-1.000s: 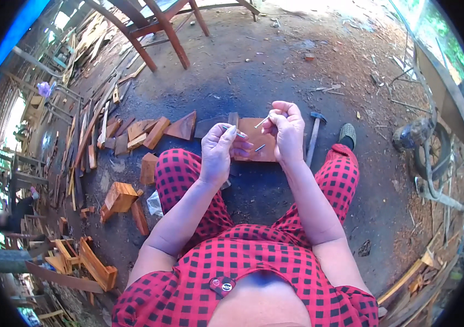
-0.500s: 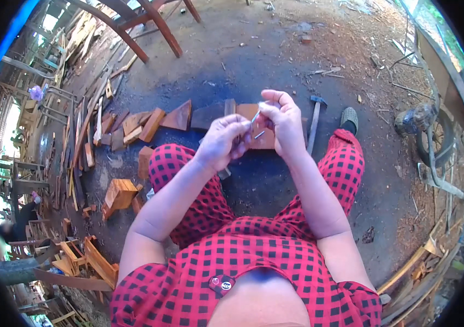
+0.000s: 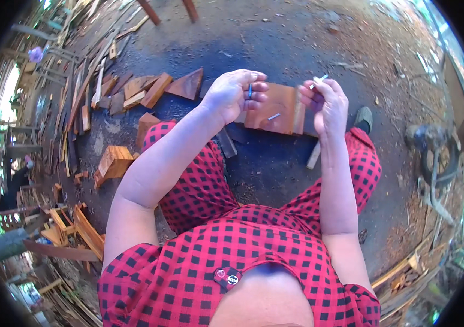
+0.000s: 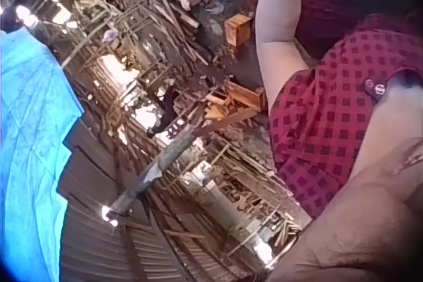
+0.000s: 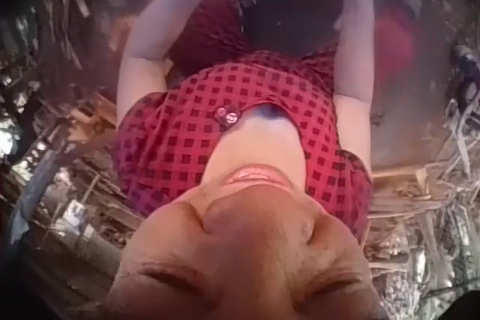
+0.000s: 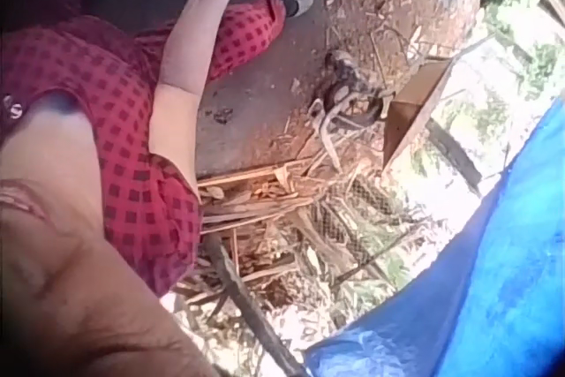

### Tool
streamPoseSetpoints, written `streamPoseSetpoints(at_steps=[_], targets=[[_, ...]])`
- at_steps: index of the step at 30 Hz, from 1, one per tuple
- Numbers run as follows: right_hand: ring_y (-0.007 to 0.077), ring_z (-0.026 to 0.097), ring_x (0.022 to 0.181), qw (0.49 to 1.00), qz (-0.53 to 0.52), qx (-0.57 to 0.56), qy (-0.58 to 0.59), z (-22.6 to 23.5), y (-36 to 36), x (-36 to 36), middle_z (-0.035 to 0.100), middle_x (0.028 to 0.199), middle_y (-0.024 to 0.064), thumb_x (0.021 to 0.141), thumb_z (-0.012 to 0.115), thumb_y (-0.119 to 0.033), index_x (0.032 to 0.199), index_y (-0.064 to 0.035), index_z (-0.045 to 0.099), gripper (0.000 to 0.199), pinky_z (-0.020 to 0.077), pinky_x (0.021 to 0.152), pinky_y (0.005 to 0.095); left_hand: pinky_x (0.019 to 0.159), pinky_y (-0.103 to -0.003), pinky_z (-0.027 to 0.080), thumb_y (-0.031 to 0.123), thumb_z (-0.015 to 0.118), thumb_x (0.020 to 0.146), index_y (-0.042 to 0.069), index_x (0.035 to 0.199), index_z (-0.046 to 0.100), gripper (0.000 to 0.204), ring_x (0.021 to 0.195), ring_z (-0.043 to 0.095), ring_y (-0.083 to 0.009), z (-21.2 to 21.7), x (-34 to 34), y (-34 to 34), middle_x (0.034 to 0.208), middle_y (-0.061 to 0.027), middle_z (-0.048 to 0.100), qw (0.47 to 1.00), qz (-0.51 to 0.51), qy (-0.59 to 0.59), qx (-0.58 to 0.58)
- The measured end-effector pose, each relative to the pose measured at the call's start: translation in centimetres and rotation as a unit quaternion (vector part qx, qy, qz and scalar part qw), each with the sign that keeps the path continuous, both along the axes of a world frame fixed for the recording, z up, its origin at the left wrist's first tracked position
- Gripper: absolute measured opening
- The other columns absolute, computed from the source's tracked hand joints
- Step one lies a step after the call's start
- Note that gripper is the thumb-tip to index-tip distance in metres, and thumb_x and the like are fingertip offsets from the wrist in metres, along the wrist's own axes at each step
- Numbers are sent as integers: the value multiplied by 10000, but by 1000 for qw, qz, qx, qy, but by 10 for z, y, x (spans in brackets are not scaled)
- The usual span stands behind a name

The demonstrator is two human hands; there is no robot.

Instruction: Assembling and nailing together small wood blocks to create a structure.

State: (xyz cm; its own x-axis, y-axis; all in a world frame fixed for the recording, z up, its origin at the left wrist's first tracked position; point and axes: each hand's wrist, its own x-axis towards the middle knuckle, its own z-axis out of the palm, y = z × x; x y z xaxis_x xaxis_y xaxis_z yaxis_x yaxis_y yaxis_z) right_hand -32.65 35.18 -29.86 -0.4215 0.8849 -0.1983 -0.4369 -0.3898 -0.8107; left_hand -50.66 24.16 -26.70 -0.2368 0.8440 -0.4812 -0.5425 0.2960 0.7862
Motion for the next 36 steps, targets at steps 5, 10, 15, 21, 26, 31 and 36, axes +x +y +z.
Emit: streamPoseSetpoints(at_steps=[5, 10, 15, 21, 26, 31, 36], targets=[[111, 541, 584, 993, 16, 68, -98, -25, -7, -18, 560, 698, 29, 856, 579, -51, 861, -32, 563, 25, 445, 513, 225, 605, -343, 541, 161, 482, 921, 6, 1051, 527, 207, 722, 643, -235, 5, -12, -3, 861, -118, 620, 994, 18, -51, 92], [59, 456, 494, 982, 33, 147, -113, -10, -33, -41, 510, 622, -4, 881, 582, -97, 929, -34, 584, 80, 359, 452, 185, 527, -361, 540, 144, 450, 925, 38, 1017, 489, 146, 654, 620, -240, -21, -9, -15, 837, -119, 569, 986, 90, -119, 69], [42, 445, 504, 957, 85, 234, -147, -5, -46, -53, 513, 623, -17, 883, 574, -84, 924, -22, 603, 80, 348, 458, 179, 483, -304, 524, 237, 501, 922, 43, 1006, 464, 214, 607, 588, -168, -29, 7, -25, 847, -93, 514, 997, 51, -56, -14], [31, 462, 530, 934, 136, 284, -166, -17, -56, -60, 533, 634, -18, 877, 567, -49, 850, -9, 611, 65, 367, 475, 178, 445, -249, 502, 240, 509, 930, 26, 977, 485, 220, 553, 565, -122, -20, 4, -33, 760, -59, 547, 998, 44, 21, 38], [42, 449, 482, 930, 185, 264, -174, -12, -60, -57, 517, 591, -14, 889, 571, -111, 744, -37, 558, 164, 347, 458, 178, 419, -231, 466, 152, 502, 919, 11, 902, 534, 146, 524, 558, -101, -25, 2, -31, 718, -53, 564, 990, 96, 82, 61], [27, 404, 456, 948, 205, 224, -94, -8, -69, -61, 471, 550, -30, 883, 598, -127, 691, -50, 530, 218, 303, 426, 173, 414, -228, 444, 102, 516, 887, 33, 811, 542, 106, 498, 546, -102, -28, -7, -29, 639, -49, 562, 979, 158, 94, 83], [51, 444, 463, 958, 171, 181, -142, -68, -47, -75, 495, 592, -12, 874, 564, -95, 742, -47, 542, 142, 348, 430, 187, 445, -274, 476, 158, 511, 888, 80, 843, 513, 90, 586, 592, -154, -4, -32, -27, 746, -56, 575, 961, 238, -37, 135]])
